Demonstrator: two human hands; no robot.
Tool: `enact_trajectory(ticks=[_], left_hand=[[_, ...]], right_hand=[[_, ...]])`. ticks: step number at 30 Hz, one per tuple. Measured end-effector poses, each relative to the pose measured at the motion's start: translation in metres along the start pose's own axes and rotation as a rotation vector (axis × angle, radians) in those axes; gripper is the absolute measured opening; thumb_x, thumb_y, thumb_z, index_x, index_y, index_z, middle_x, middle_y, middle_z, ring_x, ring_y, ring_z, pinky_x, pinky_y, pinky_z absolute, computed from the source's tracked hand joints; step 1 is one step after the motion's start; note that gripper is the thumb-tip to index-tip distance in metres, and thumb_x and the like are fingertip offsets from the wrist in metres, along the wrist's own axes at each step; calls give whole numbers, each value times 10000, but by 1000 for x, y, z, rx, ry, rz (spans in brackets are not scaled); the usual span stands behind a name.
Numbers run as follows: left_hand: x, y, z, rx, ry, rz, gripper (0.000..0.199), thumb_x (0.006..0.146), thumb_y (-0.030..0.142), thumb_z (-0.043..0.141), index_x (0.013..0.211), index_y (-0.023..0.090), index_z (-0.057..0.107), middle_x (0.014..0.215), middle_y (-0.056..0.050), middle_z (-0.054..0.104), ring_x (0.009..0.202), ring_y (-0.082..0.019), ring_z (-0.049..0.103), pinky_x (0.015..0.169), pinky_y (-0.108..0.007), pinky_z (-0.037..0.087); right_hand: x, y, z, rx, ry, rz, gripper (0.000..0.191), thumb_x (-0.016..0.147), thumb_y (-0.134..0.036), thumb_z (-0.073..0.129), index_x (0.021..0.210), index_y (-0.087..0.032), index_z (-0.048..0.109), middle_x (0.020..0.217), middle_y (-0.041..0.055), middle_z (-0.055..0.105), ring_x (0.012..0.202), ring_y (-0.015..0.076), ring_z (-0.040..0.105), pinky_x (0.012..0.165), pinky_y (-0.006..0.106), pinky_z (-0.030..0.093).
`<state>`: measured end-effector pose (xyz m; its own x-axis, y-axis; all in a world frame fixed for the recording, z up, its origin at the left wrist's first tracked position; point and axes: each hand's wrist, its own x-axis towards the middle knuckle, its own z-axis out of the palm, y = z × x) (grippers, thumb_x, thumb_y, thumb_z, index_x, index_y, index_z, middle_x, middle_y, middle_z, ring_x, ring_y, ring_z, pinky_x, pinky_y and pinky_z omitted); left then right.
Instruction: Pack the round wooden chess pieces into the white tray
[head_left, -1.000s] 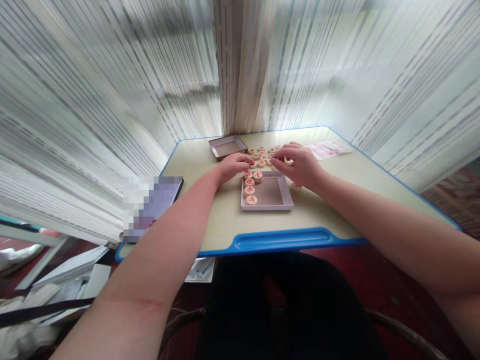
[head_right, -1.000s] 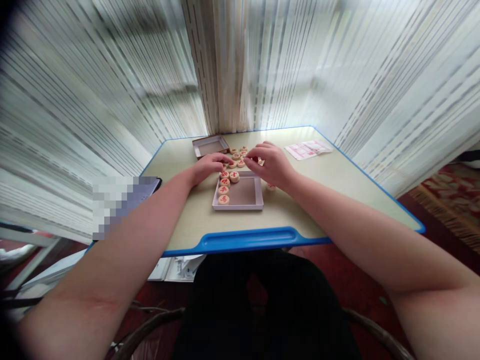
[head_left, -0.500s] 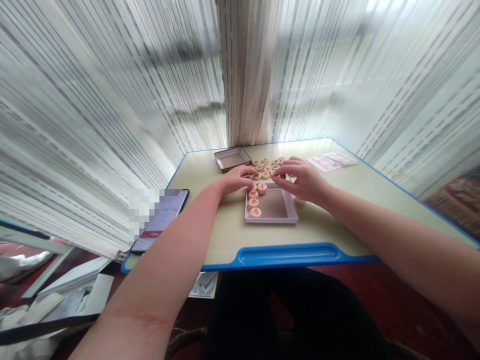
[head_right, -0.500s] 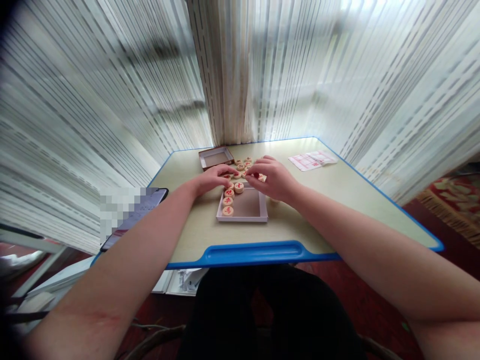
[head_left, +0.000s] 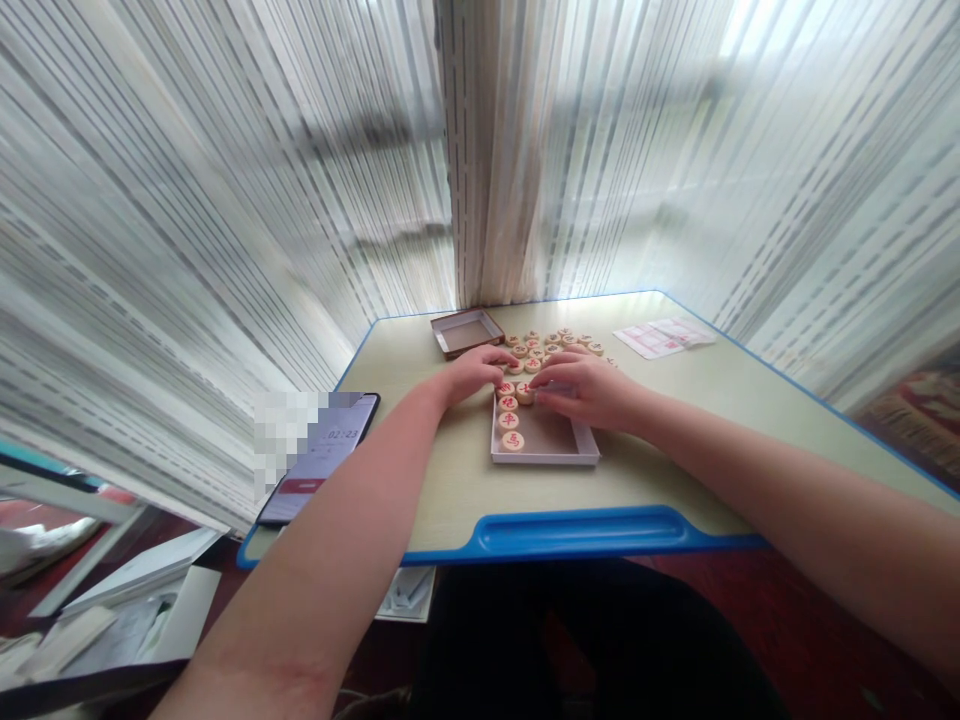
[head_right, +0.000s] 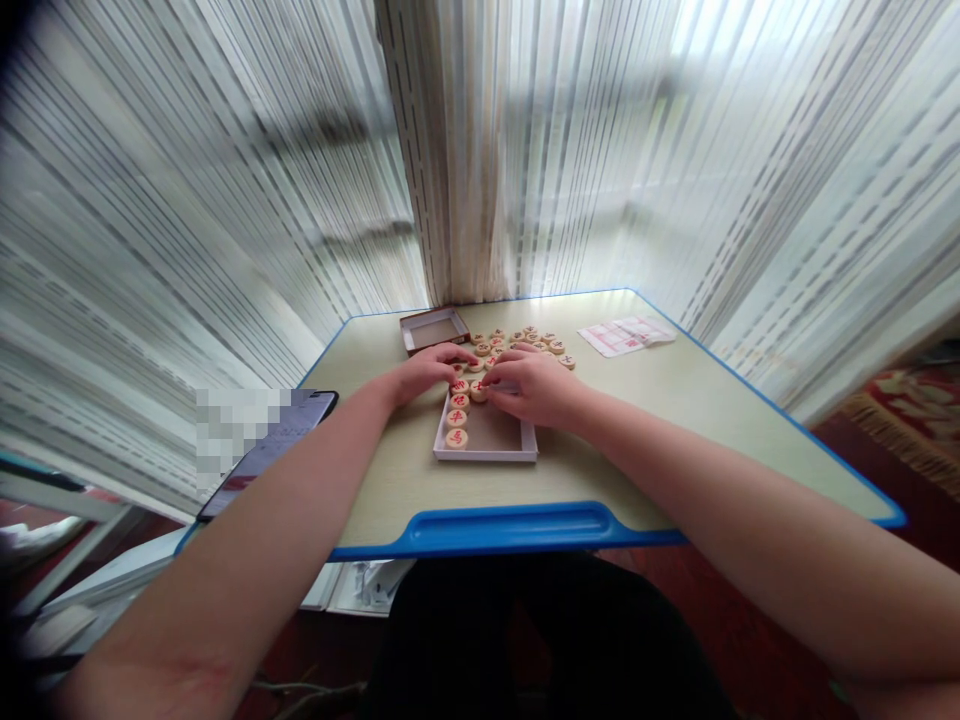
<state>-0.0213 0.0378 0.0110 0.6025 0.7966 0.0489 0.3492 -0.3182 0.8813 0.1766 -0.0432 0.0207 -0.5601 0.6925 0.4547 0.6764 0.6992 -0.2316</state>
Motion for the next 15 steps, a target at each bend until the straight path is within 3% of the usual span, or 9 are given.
enact_trajectory(ticks=[5, 15], left_hand=[[0, 3, 1, -8, 15, -27, 408, 514, 54, 489, 870, 113, 680, 1053, -70, 625, 1084, -238, 502, 969, -320, 380], [2, -3, 2, 31, 17, 9, 362, 569, 78, 537, 898, 115, 683, 1055, -74, 626, 1044, -229, 524, 956, -328, 395]], right_hand=[[1, -1, 0, 7, -43, -5, 196, 808, -249, 549, 922, -210, 703, 941, 56, 691, 879, 203, 578, 848, 361, 417], [1, -3, 0, -5, -9, -16, 187, 809, -255, 551, 904, -202, 704, 936, 63, 688, 872, 207, 577, 844, 369, 423]])
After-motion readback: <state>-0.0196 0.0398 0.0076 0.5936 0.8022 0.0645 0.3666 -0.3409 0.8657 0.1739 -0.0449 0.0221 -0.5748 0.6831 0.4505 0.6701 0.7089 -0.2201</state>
